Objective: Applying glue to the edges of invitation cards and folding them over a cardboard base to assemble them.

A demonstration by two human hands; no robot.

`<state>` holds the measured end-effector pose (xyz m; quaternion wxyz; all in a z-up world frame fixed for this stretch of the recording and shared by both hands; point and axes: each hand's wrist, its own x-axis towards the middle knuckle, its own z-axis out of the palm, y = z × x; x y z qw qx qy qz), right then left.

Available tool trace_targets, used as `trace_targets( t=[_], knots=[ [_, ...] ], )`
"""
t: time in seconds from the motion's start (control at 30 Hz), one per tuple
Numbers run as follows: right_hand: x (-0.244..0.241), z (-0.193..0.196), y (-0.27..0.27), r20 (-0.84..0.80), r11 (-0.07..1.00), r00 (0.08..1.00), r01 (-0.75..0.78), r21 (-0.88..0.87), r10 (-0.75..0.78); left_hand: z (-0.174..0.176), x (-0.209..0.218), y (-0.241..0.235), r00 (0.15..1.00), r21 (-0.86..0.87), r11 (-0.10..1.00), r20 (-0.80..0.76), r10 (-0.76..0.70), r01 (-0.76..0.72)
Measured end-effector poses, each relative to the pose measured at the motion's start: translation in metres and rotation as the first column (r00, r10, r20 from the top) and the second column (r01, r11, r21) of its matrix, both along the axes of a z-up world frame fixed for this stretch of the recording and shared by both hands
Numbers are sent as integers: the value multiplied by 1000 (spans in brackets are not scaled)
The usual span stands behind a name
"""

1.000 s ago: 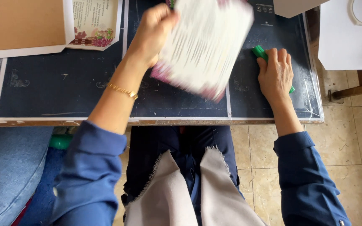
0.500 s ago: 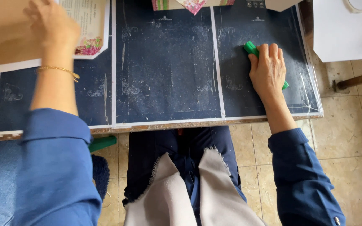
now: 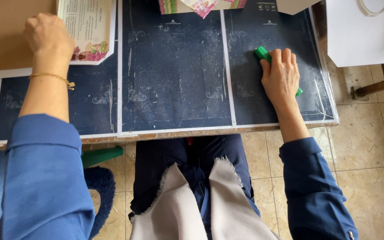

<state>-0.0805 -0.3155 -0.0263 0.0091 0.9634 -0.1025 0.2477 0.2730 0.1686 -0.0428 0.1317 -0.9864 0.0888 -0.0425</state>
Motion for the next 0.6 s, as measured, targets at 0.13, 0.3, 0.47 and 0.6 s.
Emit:
trace_targets(
  t=[0.13,0.3,0.47,0.6],
  knots=[
    [-3,3,2,-3,1000,1000,24,12,-24,49,-96,-31,996,-4,998,60,-66,66],
    [-29,27,16,-45,998,999,19,59,-17,83,-289,-109,706,34,753,322,-631,657],
    [-104,4,-9,41,991,990,132,-3,-132,69,-394,-158,562,-233,512,374,-737,827],
    [-147,7,-2,69,981,980,192,-37,-189,59,-424,-158,456,-367,334,322,-830,868]
  ],
)
